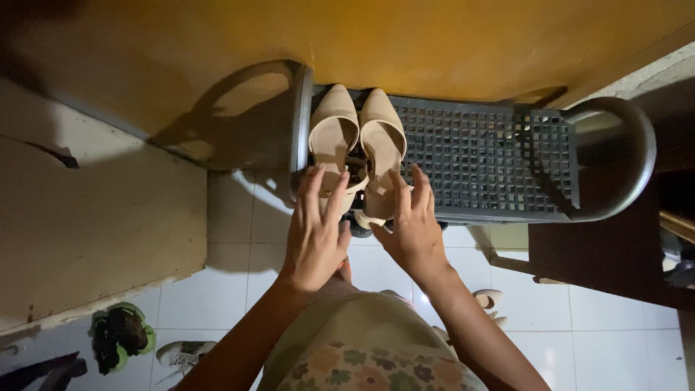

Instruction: The recorder picks up various pairs of shoes from the floor and arranges them neatly on a multi-tiered shoe rack.

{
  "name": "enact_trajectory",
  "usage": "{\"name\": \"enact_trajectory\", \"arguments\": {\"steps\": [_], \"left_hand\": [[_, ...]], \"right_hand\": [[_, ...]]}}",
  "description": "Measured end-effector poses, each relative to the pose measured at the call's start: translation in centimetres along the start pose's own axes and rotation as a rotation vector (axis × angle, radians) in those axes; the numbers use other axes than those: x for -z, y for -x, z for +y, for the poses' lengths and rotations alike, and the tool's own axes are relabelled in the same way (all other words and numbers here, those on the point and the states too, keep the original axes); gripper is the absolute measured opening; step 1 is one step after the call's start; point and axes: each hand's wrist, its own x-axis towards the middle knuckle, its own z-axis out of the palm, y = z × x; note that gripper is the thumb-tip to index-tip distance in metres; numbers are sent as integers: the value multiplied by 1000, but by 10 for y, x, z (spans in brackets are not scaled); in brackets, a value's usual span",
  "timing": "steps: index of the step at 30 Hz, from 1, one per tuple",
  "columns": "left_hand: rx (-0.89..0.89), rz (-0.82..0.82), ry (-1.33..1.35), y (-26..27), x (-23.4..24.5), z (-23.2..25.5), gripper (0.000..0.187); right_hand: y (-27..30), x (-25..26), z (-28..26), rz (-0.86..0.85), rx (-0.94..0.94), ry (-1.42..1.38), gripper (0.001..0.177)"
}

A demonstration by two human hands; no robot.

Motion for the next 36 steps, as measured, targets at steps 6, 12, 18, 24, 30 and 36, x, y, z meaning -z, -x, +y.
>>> {"name": "enact_trajectory", "arguments": {"steps": [6, 12, 18, 24, 30, 36], "left_hand": [[-137, 138, -218, 1, -14, 0, 96], [-134, -34, -199, -6, -28, -13, 99], [-171, -46, -347, -6, -46, -27, 73], [-139, -81, -341, -6, -41, -20, 70], [-130, -57, -237, -9, -29, 2, 77], [-261, 1, -213, -5, -48, 29, 66]], "right_hand": [[3, 0, 5, 146, 168, 17, 129], [0, -17, 14, 325, 317, -63, 96], [-7, -41, 26, 141, 283, 123, 108], [-5, -37, 23, 130, 263, 126, 105], [6, -15, 23, 99, 231, 146, 112], [34, 4, 45, 230, 158, 28, 103]]}}
